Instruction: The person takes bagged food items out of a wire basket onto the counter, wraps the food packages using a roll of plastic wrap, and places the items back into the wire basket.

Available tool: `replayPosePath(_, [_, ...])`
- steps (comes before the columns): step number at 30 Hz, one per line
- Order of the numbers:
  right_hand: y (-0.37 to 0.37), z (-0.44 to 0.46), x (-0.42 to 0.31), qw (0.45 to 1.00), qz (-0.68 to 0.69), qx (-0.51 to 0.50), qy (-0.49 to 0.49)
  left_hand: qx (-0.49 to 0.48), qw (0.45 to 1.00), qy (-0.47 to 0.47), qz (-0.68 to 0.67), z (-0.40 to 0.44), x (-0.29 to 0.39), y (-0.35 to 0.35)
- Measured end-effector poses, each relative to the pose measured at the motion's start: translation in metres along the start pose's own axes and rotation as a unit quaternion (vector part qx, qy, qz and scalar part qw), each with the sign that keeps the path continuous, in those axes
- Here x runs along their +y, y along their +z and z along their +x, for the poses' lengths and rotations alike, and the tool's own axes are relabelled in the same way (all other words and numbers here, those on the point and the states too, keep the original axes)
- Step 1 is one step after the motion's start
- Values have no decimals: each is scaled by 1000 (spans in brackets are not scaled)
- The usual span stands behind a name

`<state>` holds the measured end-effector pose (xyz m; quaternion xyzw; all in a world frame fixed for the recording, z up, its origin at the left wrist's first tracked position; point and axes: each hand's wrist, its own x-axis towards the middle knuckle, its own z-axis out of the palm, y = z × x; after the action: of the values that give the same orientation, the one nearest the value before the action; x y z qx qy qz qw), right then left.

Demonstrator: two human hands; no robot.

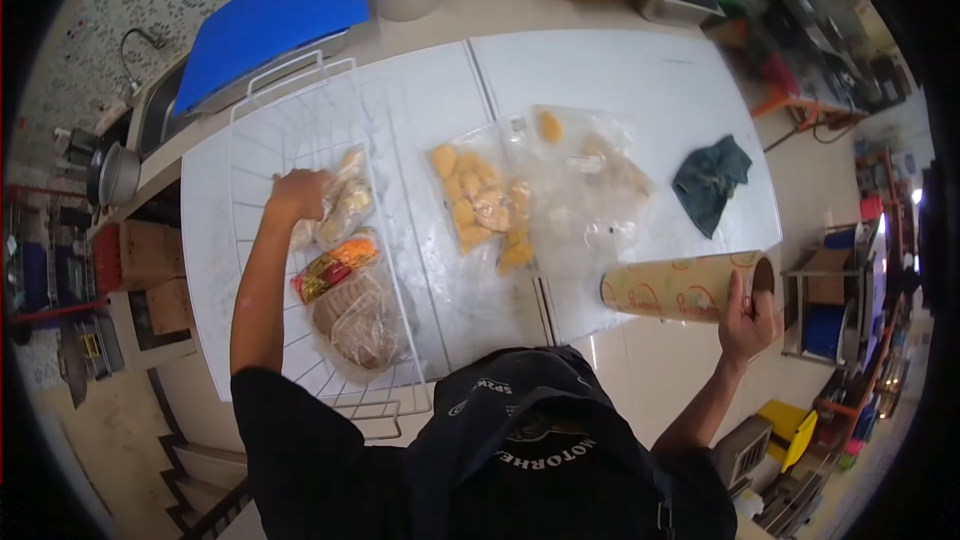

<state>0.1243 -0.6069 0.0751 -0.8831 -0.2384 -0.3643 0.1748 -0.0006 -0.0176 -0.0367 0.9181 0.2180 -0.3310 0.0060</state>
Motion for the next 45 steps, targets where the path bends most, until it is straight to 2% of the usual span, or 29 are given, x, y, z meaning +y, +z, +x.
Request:
replayPosePath(1, [-3,-4,5,1000,6,16,11,38,999,-7,-7,-19,4,-2])
replayPosePath(2, [-9,-11,14,999,-20,14,41,138,989,8,-46,-41,14,-5])
replayPosePath(3, [-15,-20,23,994,9,19,109,230,969,24,-86,-68,25,-7])
replayPosePath(5, [-18,-36,49,969,71,32,236,311,941,65,-116,-128,70,-35])
replayPosePath(6, [-14,-51,68,947,150,63,278,361,916,128,-122,-151,92,-37])
replayPosePath(7, [-5,-64,89,934,169,70,308,409,884,186,-128,-166,113,-37])
replayPosePath(9, [18,-98,119,901,208,78,374,352,901,218,-128,-173,159,-34])
replayPosePath(10, [37,-116,123,888,191,49,416,322,908,234,-128,-173,180,-30])
replayPosePath(12, [77,-151,119,833,218,-22,507,160,974,160,6,-140,215,-16])
replayPosePath(14, [117,-190,111,809,241,-48,534,150,979,106,83,-85,236,4])
replayPosePath(15, [119,-178,92,735,336,-14,589,175,973,85,122,-60,242,10])
replayPosePath(16, [124,-181,98,731,332,-91,588,195,965,66,163,-46,246,16])
replayPosePath(19, [134,-152,88,808,241,-194,502,186,980,57,51,-37,263,24])
replayPosePath(22, [120,-103,71,949,118,-119,266,200,971,-39,-124,-48,278,37])
replayPosePath(23, [116,-85,70,956,158,-114,221,257,946,-62,-185,-50,279,57])
replayPosePath(25, [122,-45,65,960,234,-90,125,374,872,-100,-301,-40,274,100])
replayPosePath(27, [146,-18,43,928,349,-126,24,358,863,-145,-326,-40,281,127])
replayPosePath(29, [180,0,4,864,432,-243,-94,382,846,-155,-337,-32,283,131])
replayPosePath(31, [202,22,-44,811,377,-341,-289,434,825,-135,-335,-29,286,137])
replayPosePath(33, [255,12,-71,832,273,-238,-422,442,813,-134,-355,-20,281,146])
replayPosePath(36, [319,-5,-74,796,231,-342,-442,471,788,-137,-372,-17,273,140])
replayPosePath(39, [310,16,-79,777,187,-354,-486,478,775,-136,-391,-28,267,113])
replayPosePath(41, [294,35,-80,806,243,-302,-448,472,758,-112,-437,-48,266,79])
replayPosePath(42, [286,48,-79,821,268,-273,-424,523,718,-85,-451,-48,259,69])
replayPosePath(43, [276,60,-78,825,358,-287,-331,555,689,-67,-461,-52,255,52])
replayPosePath(45, [259,75,-80,791,519,-297,-131,612,627,-32,-480,-67,251,20])
